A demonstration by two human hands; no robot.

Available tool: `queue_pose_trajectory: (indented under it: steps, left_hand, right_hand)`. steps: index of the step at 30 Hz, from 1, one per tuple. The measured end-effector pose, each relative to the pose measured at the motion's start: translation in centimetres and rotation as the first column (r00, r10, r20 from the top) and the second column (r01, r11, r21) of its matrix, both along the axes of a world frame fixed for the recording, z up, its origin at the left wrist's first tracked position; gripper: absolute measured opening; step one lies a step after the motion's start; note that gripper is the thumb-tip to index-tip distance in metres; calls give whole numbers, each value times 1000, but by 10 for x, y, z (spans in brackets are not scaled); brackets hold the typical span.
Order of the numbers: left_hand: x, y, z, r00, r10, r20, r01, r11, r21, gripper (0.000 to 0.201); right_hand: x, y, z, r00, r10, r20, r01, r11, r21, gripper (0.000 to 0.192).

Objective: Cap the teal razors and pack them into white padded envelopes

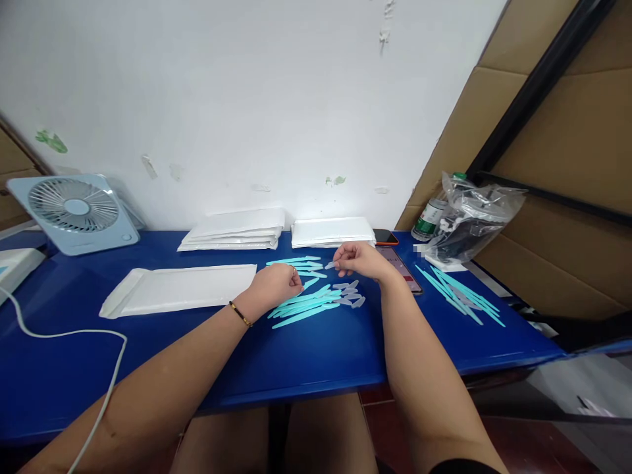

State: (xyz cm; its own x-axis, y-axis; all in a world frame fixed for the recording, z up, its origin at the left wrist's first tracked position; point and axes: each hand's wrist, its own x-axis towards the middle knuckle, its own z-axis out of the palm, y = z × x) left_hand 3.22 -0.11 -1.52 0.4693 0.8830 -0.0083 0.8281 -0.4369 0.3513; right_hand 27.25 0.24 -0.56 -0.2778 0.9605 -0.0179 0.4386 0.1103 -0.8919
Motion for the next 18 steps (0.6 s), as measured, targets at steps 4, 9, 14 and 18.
queue_pose_trajectory:
  steps: [4, 9, 14, 18]
  left_hand:
    - [-1, 0, -1, 1000, 17, 16, -17, 1000, 10, 17]
    - [-2, 0, 0, 1000, 23, 11, -23, 1000, -12, 15]
    - [-1, -1, -1, 1000, -2, 19, 3, 999, -40, 13]
    - [-3, 2, -2, 999, 8, 40, -7, 1000, -18, 10]
  right_hand:
    - [0, 1, -1, 1000, -9, 0, 9, 1000, -16, 30]
    - [-4, -1, 2, 1000, -7, 23, 9, 996, -86, 30]
    - [-4, 0, 2, 995, -45, 89, 48, 998, -28, 28]
    - [-5, 0, 2, 996, -50, 72, 50, 999, -5, 26]
